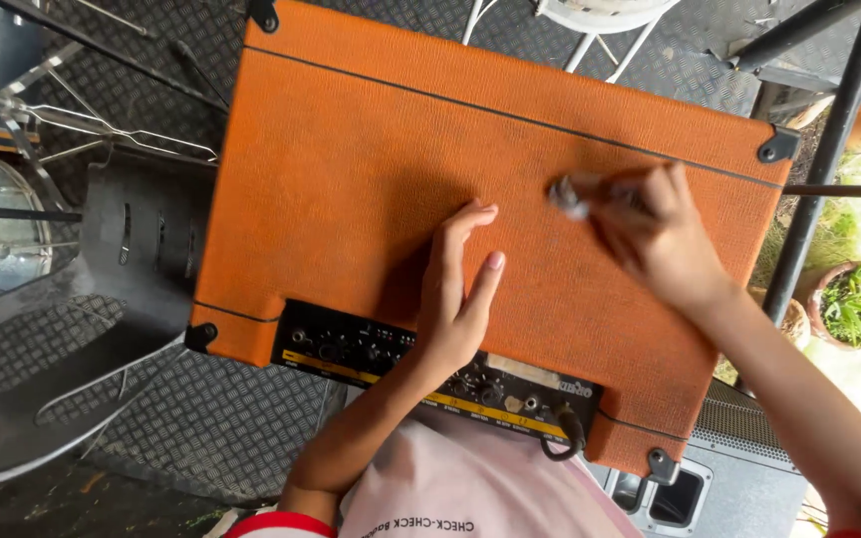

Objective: Clean the top surface and control panel of a guitar amplifier using a cloth.

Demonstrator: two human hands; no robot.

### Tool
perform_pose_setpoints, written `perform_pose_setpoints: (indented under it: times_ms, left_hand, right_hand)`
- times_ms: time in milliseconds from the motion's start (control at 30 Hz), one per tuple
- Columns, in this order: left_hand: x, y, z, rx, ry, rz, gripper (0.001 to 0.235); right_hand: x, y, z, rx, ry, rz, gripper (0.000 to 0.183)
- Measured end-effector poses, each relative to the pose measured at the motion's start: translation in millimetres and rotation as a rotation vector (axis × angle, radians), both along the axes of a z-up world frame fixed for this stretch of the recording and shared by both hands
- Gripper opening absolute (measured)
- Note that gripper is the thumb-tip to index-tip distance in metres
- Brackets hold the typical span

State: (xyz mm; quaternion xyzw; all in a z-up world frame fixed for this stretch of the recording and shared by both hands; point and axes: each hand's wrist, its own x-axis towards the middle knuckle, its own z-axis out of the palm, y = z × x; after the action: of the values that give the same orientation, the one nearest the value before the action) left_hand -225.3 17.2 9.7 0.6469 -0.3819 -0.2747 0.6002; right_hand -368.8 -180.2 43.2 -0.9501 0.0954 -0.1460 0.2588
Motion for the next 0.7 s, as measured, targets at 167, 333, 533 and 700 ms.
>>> perform_pose_setpoints:
  times_ms: [167,333,533,700]
  left_hand:
    - [16.1,-8.5,3.4,0.045,0.01,-0.047,0.038]
    - [40.1,-16.4,4.2,0.035,-0.081,-0.041,0.038]
    - [52.4,-18.3,13.0,0.051,-0.084,-0.052,0.037]
    - [71.1,-20.9,19.9,0.097,-0.03,-0.138,0.039]
  right_hand:
    - [42.6,8.5,-20.9,-0.206,-0.015,-0.096,0.035]
    - [32.6,21.4,-17.9,-0.135,0.019,0.099,0.044]
    - [56.0,-29.3,-16.1,-0.168,0.031,-0.096,0.027]
    - [104.6,-19.0,-33.4,-0.292,-0.037,-0.155,0.027]
